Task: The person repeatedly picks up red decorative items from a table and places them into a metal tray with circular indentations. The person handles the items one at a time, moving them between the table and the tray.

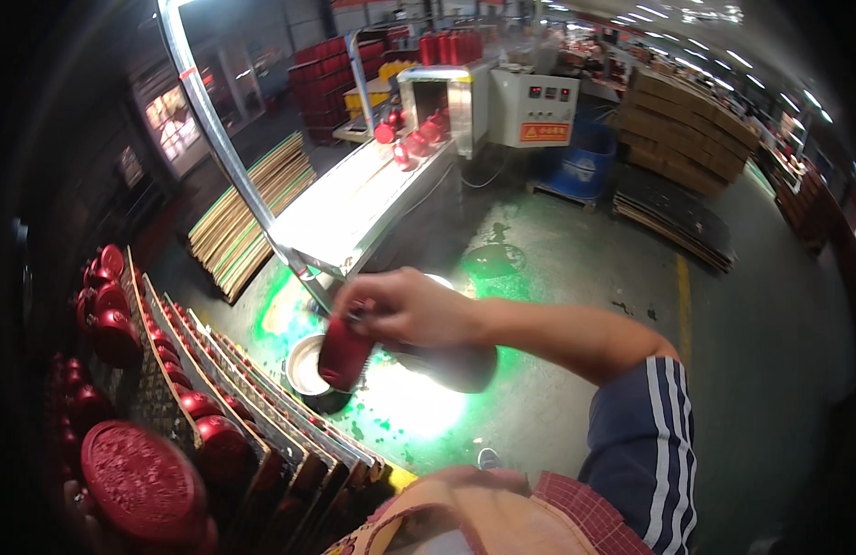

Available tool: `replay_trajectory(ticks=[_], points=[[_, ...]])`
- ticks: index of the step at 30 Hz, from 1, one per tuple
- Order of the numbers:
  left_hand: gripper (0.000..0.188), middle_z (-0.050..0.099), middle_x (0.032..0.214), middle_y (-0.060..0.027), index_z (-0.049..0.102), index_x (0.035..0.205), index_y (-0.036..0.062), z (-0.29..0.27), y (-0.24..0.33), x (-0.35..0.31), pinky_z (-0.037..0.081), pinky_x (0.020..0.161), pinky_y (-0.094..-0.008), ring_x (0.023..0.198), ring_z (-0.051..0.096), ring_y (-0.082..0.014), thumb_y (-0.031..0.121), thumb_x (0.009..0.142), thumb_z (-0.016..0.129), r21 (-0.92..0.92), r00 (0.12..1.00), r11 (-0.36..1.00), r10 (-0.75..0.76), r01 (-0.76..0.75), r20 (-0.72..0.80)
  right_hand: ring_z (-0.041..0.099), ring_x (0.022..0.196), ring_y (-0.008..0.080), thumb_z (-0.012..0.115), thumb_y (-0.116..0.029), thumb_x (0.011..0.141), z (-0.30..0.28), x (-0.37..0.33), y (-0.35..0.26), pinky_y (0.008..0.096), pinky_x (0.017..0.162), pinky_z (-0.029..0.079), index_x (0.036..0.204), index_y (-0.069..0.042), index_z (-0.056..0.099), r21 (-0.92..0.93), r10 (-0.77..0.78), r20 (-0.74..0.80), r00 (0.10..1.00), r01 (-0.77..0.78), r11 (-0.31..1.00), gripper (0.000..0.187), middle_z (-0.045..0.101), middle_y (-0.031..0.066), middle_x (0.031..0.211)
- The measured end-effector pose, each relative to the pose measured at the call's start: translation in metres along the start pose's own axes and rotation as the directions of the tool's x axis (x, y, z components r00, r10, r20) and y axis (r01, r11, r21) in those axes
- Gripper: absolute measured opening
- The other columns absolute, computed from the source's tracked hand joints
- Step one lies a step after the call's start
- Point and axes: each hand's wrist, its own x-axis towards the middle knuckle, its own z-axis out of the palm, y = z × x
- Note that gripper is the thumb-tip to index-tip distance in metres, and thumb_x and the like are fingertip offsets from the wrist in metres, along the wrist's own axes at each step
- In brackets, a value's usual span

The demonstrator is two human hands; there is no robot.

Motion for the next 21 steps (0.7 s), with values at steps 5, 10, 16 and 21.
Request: replay_trajectory(ticks=[5, 10, 16, 21], points=[[0.026, 0.054, 0.073, 0.0035, 0.066, 0.106, -0.0042, 0.172, -0.011, -0.027, 0.03, 0.049, -0.0182, 0.055, 0.042, -0.003, 0.009, 0.084, 0.062, -0.344, 0.958, 0.929, 0.21, -0.134, 0.194, 0.067, 0.092, 0.024, 0.057, -0.015, 0.089, -0.023, -0.082, 0.105, 0.0368, 0.085, 0.052, 0.115, -0.011, 0.063, -0.09, 0.296, 0.008, 0.955, -0.294, 0.951, 0.027, 0.068, 0.0104, 0.105], [0.025, 0.055, 0.065, 0.0035, 0.069, 0.101, -0.0037, 0.305, -0.034, -0.017, 0.032, 0.047, -0.0185, 0.05, 0.043, -0.0031, 0.008, 0.08, 0.063, -0.251, 0.653, 0.771, -0.265, 0.585, 0.709, 0.066, 0.101, 0.0317, 0.056, -0.019, 0.09, -0.043, -0.134, 0.187, 0.0415, 0.092, 0.051, 0.116, -0.015, 0.063, 0.051, 0.595, 0.014, 0.804, -0.594, 0.803, 0.027, 0.069, 0.0088, 0.113], [0.027, 0.054, 0.062, 0.0062, 0.073, 0.106, 0.0012, 0.488, -0.118, -0.011, 0.033, 0.046, -0.0186, 0.051, 0.045, -0.0012, 0.0, 0.08, 0.069, -0.11, 0.665, 0.866, -0.287, 0.488, 0.689, 0.054, 0.057, 0.0087, 0.065, -0.01, 0.084, -0.079, -0.152, 0.282, 0.0258, 0.058, 0.045, 0.106, -0.015, 0.068, 0.01, 0.541, -0.209, 0.815, -0.551, 0.834, 0.023, 0.058, -0.0001, 0.064], [0.03, 0.068, 0.087, 0.0027, 0.07, 0.114, 0.0001, 0.607, -0.201, 0.023, 0.045, 0.061, -0.0195, 0.07, 0.055, -0.0036, 0.0, 0.084, 0.071, -0.154, 0.57, 0.712, -0.393, 0.685, 0.722, 0.049, 0.058, 0.0048, 0.069, -0.009, 0.079, -0.136, -0.116, 0.35, 0.0237, 0.056, 0.042, 0.1, -0.014, 0.072, 0.006, 0.661, -0.218, 0.718, -0.676, 0.737, 0.021, 0.054, -0.0022, 0.062]])
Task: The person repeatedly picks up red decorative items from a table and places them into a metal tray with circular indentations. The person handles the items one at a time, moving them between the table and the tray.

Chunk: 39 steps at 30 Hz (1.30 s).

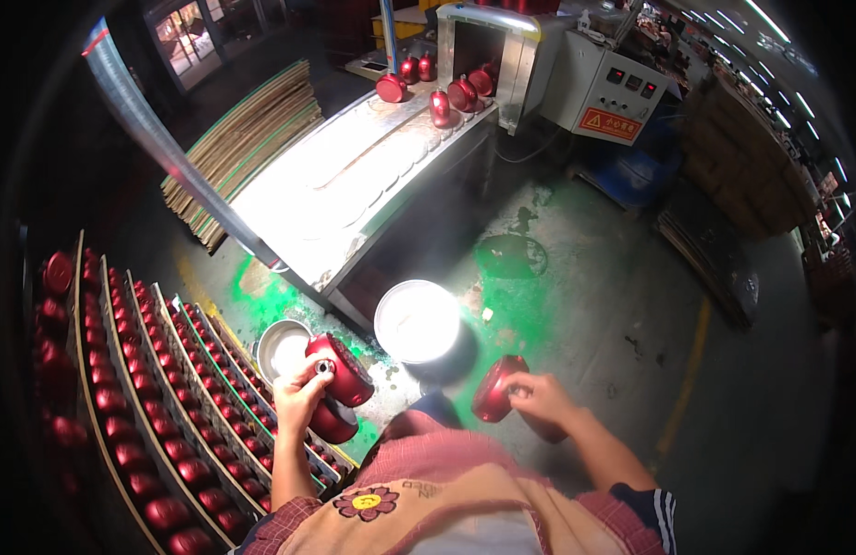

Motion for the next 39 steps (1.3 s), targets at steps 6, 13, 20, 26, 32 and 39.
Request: replay_trajectory(ticks=[6, 13, 20, 26, 32, 39], points=[[0.03, 0.065, 0.085, 0.0055, 0.068, 0.117, 0.0008, 0.014, 0.022, 0.12, 0.038, 0.056, -0.0178, 0.065, 0.049, -0.0017, 0.004, 0.087, 0.069, -0.137, 0.995, 0.986, -0.088, 0.095, 0.054, 0.059, 0.065, 0.0093, 0.066, -0.008, 0.078, -0.07, 0.15, -0.014, 0.0272, 0.062, 0.049, 0.1, -0.013, 0.072, -0.131, -0.017, 0.036, 0.999, 0.021, 0.991, 0.023, 0.065, 0.0044, 0.073], [0.033, 0.055, 0.068, 0.0061, 0.069, 0.119, 0.0045, 0.031, 0.059, 0.247, 0.027, 0.045, -0.0177, 0.05, 0.038, -0.0006, 0.006, 0.086, 0.07, 0.013, 0.996, 0.999, 0.034, -0.034, -0.08, 0.054, 0.07, 0.0023, 0.062, 0.002, 0.081, -0.13, 0.373, -0.058, 0.0213, 0.066, 0.045, 0.098, -0.005, 0.07, 0.172, -0.281, 0.202, 0.938, 0.248, 0.953, 0.02, 0.068, -0.0014, 0.085], [0.047, 0.071, 0.102, -0.0069, 0.066, 0.123, -0.0004, 0.06, 0.076, 0.393, 0.049, 0.078, -0.0238, 0.089, 0.062, -0.0111, 0.023, 0.084, 0.077, -0.082, 0.961, 0.984, -0.175, 0.16, -0.216, 0.059, 0.076, 0.008, 0.065, -0.006, 0.077, -0.146, 0.61, -0.092, 0.0249, 0.073, 0.048, 0.101, -0.006, 0.071, 0.062, -0.454, 0.479, 0.751, 0.487, 0.871, 0.025, 0.07, 0.002, 0.089], [0.042, 0.063, 0.089, -0.0012, 0.072, 0.118, 0.0162, 0.078, 0.072, 0.516, 0.036, 0.077, -0.0267, 0.081, 0.055, -0.0128, 0.038, 0.082, 0.075, 0.525, 0.919, 0.804, -0.066, 0.279, -0.389, 0.067, 0.08, 0.0225, 0.066, -0.015, 0.073, -0.127, 0.764, -0.096, 0.033, 0.075, 0.051, 0.094, -0.009, 0.072, 0.095, -0.477, 0.7, 0.531, 0.594, 0.799, 0.022, 0.072, 0.0082, 0.088], [0.042, 0.067, 0.124, -0.0079, 0.065, 0.129, 0.0218, 0.096, 0.02, 0.593, 0.042, 0.102, -0.0352, 0.114, 0.062, -0.0217, 0.035, 0.089, 0.069, 0.314, 0.904, 0.863, -0.307, 0.396, -0.297, 0.067, 0.077, 0.0272, 0.066, -0.017, 0.073, -0.087, 0.844, -0.063, 0.0366, 0.073, 0.051, 0.096, -0.011, 0.074, 0.042, -0.391, 0.843, 0.369, 0.679, 0.733, 0.025, 0.072, 0.0095, 0.088], [0.042, 0.06, 0.077, 0.0039, 0.065, 0.127, 0.0074, 0.111, -0.005, 0.601, 0.042, 0.065, -0.0218, 0.067, 0.049, -0.0053, 0.009, 0.086, 0.073, 0.331, 0.926, 0.878, -0.265, 0.347, -0.267, 0.053, 0.062, 0.0128, 0.07, -0.025, 0.082, -0.102, 0.879, -0.024, 0.0295, 0.063, 0.046, 0.113, -0.016, 0.073, 0.139, -0.417, 0.794, 0.443, 0.535, 0.833, 0.033, 0.067, 0.0055, 0.075]])
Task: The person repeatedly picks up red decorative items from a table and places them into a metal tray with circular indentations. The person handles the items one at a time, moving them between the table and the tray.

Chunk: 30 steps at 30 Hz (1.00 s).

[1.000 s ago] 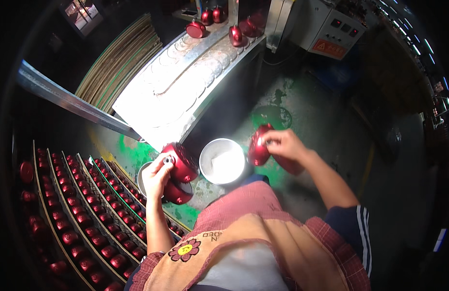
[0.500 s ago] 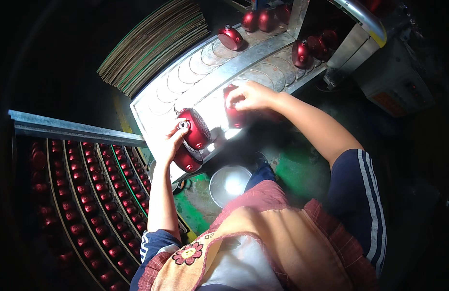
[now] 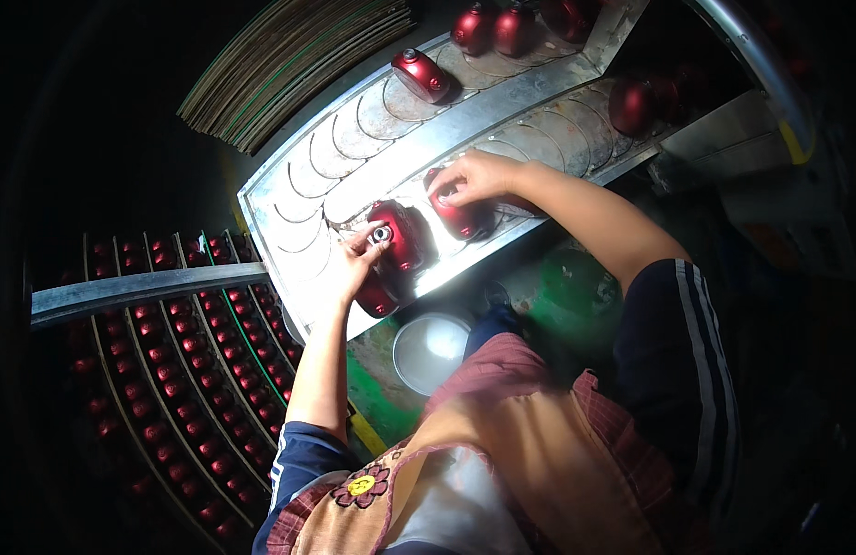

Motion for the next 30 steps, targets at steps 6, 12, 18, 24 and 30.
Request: replay_trajectory(ticks=[6, 12, 18, 24, 30], points=[[0.035, 0.048, 0.068, 0.0074, 0.062, 0.129, 0.0074, 0.001, -0.018, 0.022, 0.033, 0.053, -0.0196, 0.058, 0.04, -0.0024, 0.014, 0.095, 0.065, -0.426, 0.959, 0.886, 0.064, -0.182, -0.276, 0.039, 0.058, 0.0042, 0.071, -0.015, 0.086, -0.028, -0.015, 0.05, 0.0228, 0.058, 0.04, 0.117, -0.017, 0.071, 0.234, 0.145, -0.436, 0.888, -0.044, 0.971, 0.031, 0.045, -0.0027, 0.06], [0.022, 0.056, 0.073, 0.0057, 0.07, 0.116, 0.007, 0.021, -0.014, 0.056, 0.039, 0.058, -0.019, 0.063, 0.048, -0.0029, 0.013, 0.095, 0.065, -0.119, 0.945, 0.954, 0.246, -0.275, -0.217, 0.058, 0.085, 0.0179, 0.074, -0.012, 0.078, -0.019, -0.033, 0.055, 0.0302, 0.08, 0.05, 0.123, -0.011, 0.063, -0.099, -0.046, -0.842, 0.537, -0.069, 0.993, 0.046, 0.062, 0.0048, 0.098], [0.022, 0.068, 0.1, -0.0065, 0.07, 0.112, 0.005, 0.034, 0.026, 0.029, 0.049, 0.086, -0.0281, 0.095, 0.064, -0.0155, 0.01, 0.092, 0.065, -0.021, 0.754, 0.828, 0.498, -0.56, -0.427, 0.035, 0.131, 0.0437, 0.085, -0.036, 0.069, 0.076, -0.047, 0.039, 0.0497, 0.109, 0.034, 0.142, 0.005, 0.028, -0.067, 0.304, -0.802, 0.514, -0.583, 0.81, 0.101, 0.039, 0.028, 0.138], [0.024, 0.068, 0.108, -0.0071, 0.067, 0.118, 0.0024, 0.021, -0.012, -0.08, 0.047, 0.092, -0.0294, 0.1, 0.061, -0.016, 0.006, 0.095, 0.06, -0.07, 0.799, 0.907, 0.326, -0.415, -0.505, 0.053, 0.118, 0.0387, 0.081, -0.024, 0.074, 0.069, -0.055, 0.079, 0.0447, 0.099, 0.044, 0.136, 0.0, 0.038, 0.193, 0.349, -0.897, 0.272, -0.469, 0.862, 0.079, 0.053, 0.0249, 0.126], [0.021, 0.069, 0.099, -0.0062, 0.069, 0.113, -0.0004, -0.002, -0.136, -0.245, 0.044, 0.063, -0.019, 0.079, 0.06, -0.0074, 0.009, 0.096, 0.06, -0.558, 0.896, 0.821, -0.153, -0.119, -0.416, 0.06, 0.112, 0.0246, 0.062, -0.014, 0.091, 0.103, -0.169, -0.024, 0.0365, 0.101, 0.046, 0.134, -0.001, 0.047, 0.639, 0.548, -0.76, 0.35, 0.56, 0.528, 0.048, 0.061, 0.0122, 0.122]])
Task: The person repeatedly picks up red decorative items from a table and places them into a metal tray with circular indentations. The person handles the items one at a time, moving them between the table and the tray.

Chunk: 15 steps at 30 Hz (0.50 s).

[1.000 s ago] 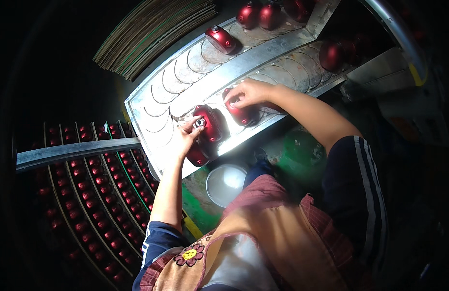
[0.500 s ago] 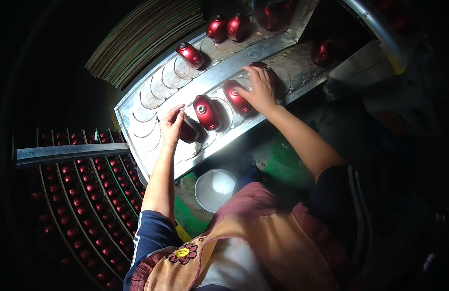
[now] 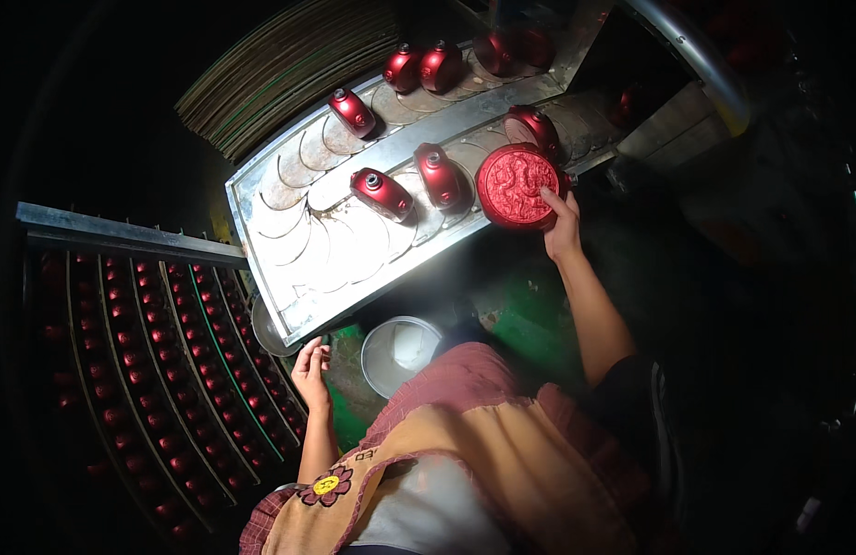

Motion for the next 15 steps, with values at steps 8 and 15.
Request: replay_trajectory(ticks=[8, 15], points=[[0.029, 0.068, 0.093, -0.0038, 0.065, 0.119, 0.0011, -0.092, -0.07, -0.091, 0.046, 0.06, -0.0203, 0.072, 0.058, -0.0081, 0.019, 0.097, 0.058, -0.213, 0.911, 0.894, -0.411, 0.395, -0.038, 0.061, 0.101, 0.0344, 0.055, -0.038, 0.094, 0.079, -0.231, 0.091, 0.039, 0.074, 0.056, 0.13, -0.002, 0.055, 0.462, 0.626, 0.731, 0.272, -0.872, -0.161, 0.052, 0.061, 0.022, 0.114], [0.031, 0.069, 0.095, -0.0018, 0.064, 0.122, 0.0036, -0.185, -0.076, -0.138, 0.048, 0.061, -0.0201, 0.076, 0.06, -0.0069, 0.022, 0.097, 0.058, -0.243, 0.872, 0.884, -0.447, 0.398, -0.197, 0.064, 0.083, 0.0299, 0.059, -0.043, 0.09, 0.124, -0.302, 0.146, 0.0307, 0.062, 0.057, 0.124, 0.006, 0.053, 0.36, 0.69, 0.72, 0.071, -0.888, -0.285, 0.06, 0.059, 0.0249, 0.108]])
